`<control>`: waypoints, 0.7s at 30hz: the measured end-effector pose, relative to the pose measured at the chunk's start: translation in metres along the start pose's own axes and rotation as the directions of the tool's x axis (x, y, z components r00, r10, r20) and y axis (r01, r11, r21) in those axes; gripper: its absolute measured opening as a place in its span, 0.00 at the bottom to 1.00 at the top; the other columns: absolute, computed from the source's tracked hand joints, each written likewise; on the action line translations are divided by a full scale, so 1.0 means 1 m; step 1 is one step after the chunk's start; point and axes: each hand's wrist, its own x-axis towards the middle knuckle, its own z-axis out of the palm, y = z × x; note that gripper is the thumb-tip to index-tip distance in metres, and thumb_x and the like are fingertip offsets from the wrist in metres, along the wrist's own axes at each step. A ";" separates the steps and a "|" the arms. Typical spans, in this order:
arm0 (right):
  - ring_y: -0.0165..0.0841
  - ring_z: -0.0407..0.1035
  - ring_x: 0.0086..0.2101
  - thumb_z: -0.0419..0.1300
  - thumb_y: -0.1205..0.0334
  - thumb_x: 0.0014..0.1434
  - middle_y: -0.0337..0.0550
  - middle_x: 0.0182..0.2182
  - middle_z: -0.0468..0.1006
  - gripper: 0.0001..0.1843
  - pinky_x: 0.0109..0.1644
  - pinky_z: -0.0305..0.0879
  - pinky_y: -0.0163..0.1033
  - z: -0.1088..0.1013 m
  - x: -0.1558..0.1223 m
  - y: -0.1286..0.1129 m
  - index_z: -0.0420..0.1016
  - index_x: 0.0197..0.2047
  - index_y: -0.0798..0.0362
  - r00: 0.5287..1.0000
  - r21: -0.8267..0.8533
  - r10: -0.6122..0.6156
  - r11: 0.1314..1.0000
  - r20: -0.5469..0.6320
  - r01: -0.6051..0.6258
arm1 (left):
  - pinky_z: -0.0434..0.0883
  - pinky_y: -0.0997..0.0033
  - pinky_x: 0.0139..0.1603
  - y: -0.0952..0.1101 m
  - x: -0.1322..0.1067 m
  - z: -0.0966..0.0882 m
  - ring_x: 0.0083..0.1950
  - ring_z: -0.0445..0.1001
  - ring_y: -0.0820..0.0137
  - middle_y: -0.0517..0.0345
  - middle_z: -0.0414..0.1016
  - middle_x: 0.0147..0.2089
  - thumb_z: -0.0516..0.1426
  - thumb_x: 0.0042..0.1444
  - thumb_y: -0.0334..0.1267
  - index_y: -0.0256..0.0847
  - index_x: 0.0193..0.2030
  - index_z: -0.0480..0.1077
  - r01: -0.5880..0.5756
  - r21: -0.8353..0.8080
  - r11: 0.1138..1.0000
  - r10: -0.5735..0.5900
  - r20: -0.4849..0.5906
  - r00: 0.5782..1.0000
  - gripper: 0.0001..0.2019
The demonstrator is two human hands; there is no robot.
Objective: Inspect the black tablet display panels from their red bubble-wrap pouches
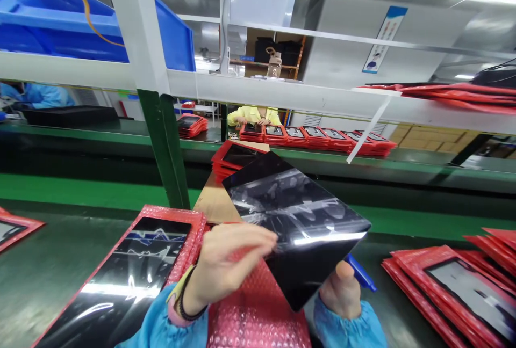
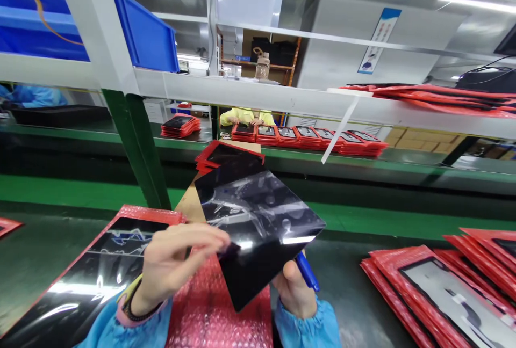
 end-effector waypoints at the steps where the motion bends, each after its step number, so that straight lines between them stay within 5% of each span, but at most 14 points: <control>1: 0.50 0.79 0.40 0.76 0.39 0.31 0.43 0.33 0.85 0.25 0.51 0.73 0.55 0.002 -0.003 -0.002 0.83 0.33 0.42 1.000 -0.003 0.003 1.000 -0.030 -0.003 | 0.77 0.73 0.42 -0.004 -0.001 0.000 0.37 0.81 0.70 0.59 0.83 0.35 0.59 0.58 0.26 0.44 0.36 0.77 0.124 -0.011 0.992 -0.124 -0.164 0.979 0.08; 3: 0.51 0.79 0.41 0.72 0.32 0.30 0.44 0.35 0.85 0.28 0.51 0.73 0.55 0.010 -0.009 -0.007 0.84 0.32 0.41 0.995 -0.005 0.010 1.000 -0.100 -0.010 | 0.73 0.77 0.31 -0.012 -0.001 -0.003 0.29 0.77 0.74 0.62 0.79 0.30 0.58 0.60 0.31 0.44 0.33 0.75 0.316 -0.117 0.942 -0.337 -0.354 0.873 0.06; 8: 0.54 0.79 0.39 0.67 0.25 0.27 0.40 0.34 0.86 0.31 0.49 0.74 0.57 0.038 -0.024 -0.020 0.84 0.29 0.36 0.981 -0.009 0.055 0.998 -0.186 -0.058 | 0.66 0.81 0.22 -0.029 0.007 -0.009 0.20 0.67 0.79 0.68 0.67 0.24 0.58 0.60 0.42 0.42 0.33 0.66 0.537 -0.490 0.687 -0.670 -0.141 0.729 0.08; 11: 0.55 0.79 0.39 0.67 0.24 0.27 0.40 0.35 0.86 0.30 0.48 0.73 0.60 0.051 -0.027 -0.019 0.83 0.28 0.35 0.977 0.007 0.077 0.997 -0.200 -0.077 | 0.66 0.83 0.25 -0.030 0.010 -0.008 0.24 0.63 0.80 0.68 0.62 0.27 0.61 0.57 0.40 0.42 0.32 0.67 0.480 -0.696 0.535 -0.729 -0.092 0.679 0.08; 14: 0.56 0.79 0.39 0.67 0.24 0.26 0.44 0.35 0.86 0.33 0.50 0.72 0.61 0.052 -0.024 -0.010 0.84 0.30 0.39 0.969 0.052 0.115 0.993 -0.217 -0.106 | 0.71 0.80 0.36 -0.025 0.011 -0.005 0.34 0.69 0.77 0.63 0.68 0.34 0.59 0.58 0.37 0.41 0.34 0.70 0.319 -0.862 0.394 -0.758 -0.108 0.643 0.03; 18: 0.50 0.78 0.43 0.68 0.31 0.38 0.42 0.40 0.85 0.30 0.55 0.70 0.54 0.034 -0.013 0.006 0.83 0.40 0.39 0.950 0.097 0.055 0.995 -0.308 -0.027 | 0.71 0.75 0.50 -0.015 0.010 -0.005 0.45 0.70 0.73 0.60 0.70 0.42 0.55 0.62 0.35 0.42 0.38 0.73 0.156 -0.915 0.372 -0.812 -0.240 0.532 0.05; 21: 0.47 0.74 0.51 0.67 0.36 0.45 0.42 0.48 0.82 0.31 0.57 0.68 0.52 0.023 -0.006 0.011 0.77 0.51 0.39 0.953 0.068 -0.038 0.996 -0.299 0.061 | 0.71 0.73 0.50 -0.008 0.007 -0.006 0.46 0.71 0.72 0.60 0.70 0.42 0.55 0.63 0.37 0.43 0.38 0.73 0.113 -0.913 0.392 -0.805 -0.281 0.522 0.05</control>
